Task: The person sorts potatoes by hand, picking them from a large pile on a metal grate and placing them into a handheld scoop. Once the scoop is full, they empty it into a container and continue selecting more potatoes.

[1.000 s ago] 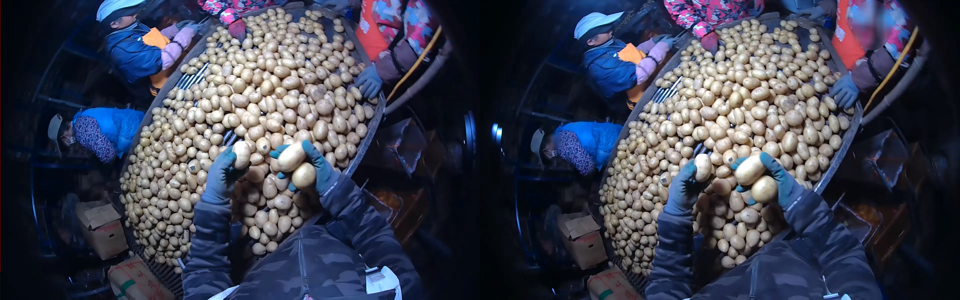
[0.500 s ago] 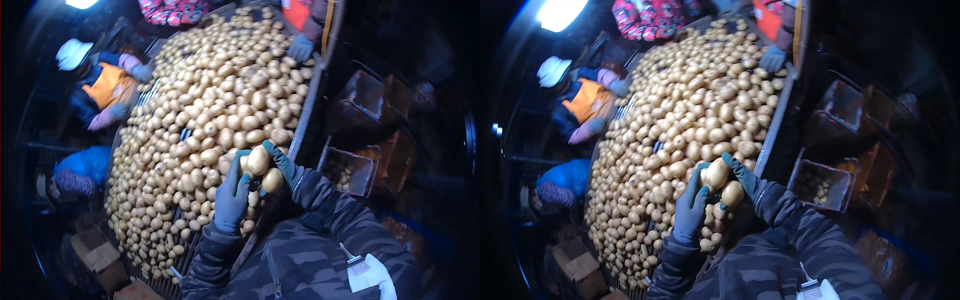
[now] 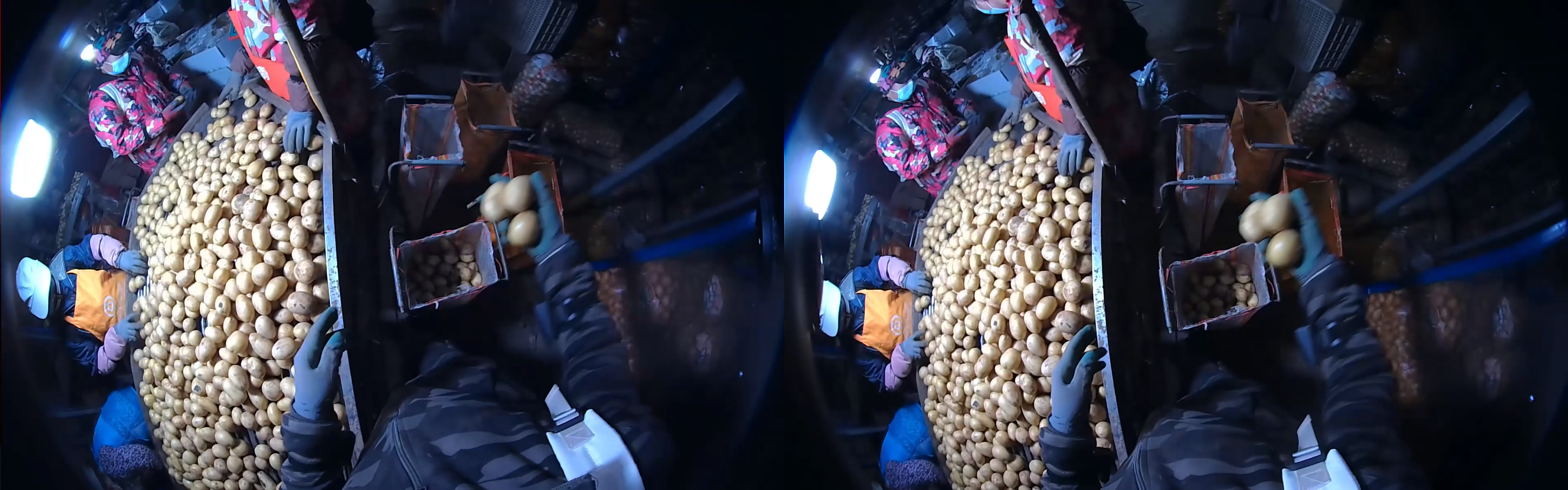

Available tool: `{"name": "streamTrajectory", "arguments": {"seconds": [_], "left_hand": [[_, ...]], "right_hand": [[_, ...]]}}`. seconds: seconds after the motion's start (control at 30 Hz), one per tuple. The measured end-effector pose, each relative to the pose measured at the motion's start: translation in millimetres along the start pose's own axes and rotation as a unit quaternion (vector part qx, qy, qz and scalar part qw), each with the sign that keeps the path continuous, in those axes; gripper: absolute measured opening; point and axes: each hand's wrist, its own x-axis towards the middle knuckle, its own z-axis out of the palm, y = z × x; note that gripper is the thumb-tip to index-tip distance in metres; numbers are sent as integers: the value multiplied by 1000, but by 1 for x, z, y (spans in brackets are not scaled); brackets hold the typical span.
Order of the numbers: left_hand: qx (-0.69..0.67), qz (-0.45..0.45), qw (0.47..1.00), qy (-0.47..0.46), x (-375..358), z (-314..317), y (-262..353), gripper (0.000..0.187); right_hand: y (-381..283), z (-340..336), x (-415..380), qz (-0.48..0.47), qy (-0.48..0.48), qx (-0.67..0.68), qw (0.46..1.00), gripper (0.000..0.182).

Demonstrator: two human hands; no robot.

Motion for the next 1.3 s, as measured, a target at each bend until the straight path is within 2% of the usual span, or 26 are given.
{"name": "streamTrajectory", "arguments": {"seconds": [0.07,0.13,0.17,0.2,0.27,0.33,0.43,0.5,0.53,0.6,0.67,0.73,0.77,0.8,0.9,0.93,0.97,1.0,1.03,1.1,1.17,1.27,1.3], "left_hand": [[-25,-15,999,12,-5,-10,-5,51],[-15,2,999,42,-13,-31,-22,49],[-10,-28,997,69,-18,-36,-19,48],[6,-4,996,88,-23,-44,-21,46],[-44,-16,990,136,-35,-58,-24,44],[-29,-17,982,188,-47,-85,-48,45],[-15,-17,964,265,-75,-118,-62,43],[-8,3,945,328,-95,-143,-80,42],[-43,-15,931,362,-107,-152,-82,41],[-46,-37,902,428,-128,-165,-88,40],[15,-34,891,453,-142,-172,-114,43],[97,-59,873,475,-150,-171,-135,47],[236,-74,839,485,-147,-163,-137,57],[308,-69,824,470,-146,-159,-150,72],[351,-82,810,462,-124,-136,-163,96],[388,-104,794,457,-113,-132,-160,102],[386,-91,791,465,-99,-136,-169,108],[396,-117,786,460,-84,-140,-175,113],[406,-151,764,478,-65,-139,-173,115],[431,-183,734,492,-27,-147,-173,122],[449,-153,753,457,1,-165,-161,114],[465,-112,777,409,29,-189,-145,105],[454,-115,787,402,39,-197,-136,104]], "right_hand": [[-64,-68,16,10,-35,-110,993,69],[-93,-82,18,5,196,-258,946,75],[-113,-154,49,27,240,-317,917,76],[-133,-225,79,53,282,-371,883,78],[-113,-170,81,-32,316,-385,867,82],[-65,-110,89,-21,240,-424,873,68],[33,-13,113,64,23,-419,905,53],[101,74,102,105,-96,-445,884,47],[132,108,96,141,-149,-439,875,45],[192,163,80,182,-241,-456,837,42],[248,193,66,216,-326,-467,793,36],[293,224,39,328,-367,-455,742,35],[316,227,36,336,-433,-505,667,35],[340,226,35,341,-493,-549,583,35],[380,236,31,411,-479,-527,569,47],[378,254,31,388,-481,-543,568,51],[387,252,42,359,-507,-527,580,51],[397,248,56,330,-531,-510,591,52],[402,254,67,326,-564,-534,539,54],[404,263,75,267,-604,-580,478,56],[405,278,85,186,-641,-618,416,58],[409,279,105,176,-672,-612,378,57],[419,267,117,270,-672,-556,408,62]]}}
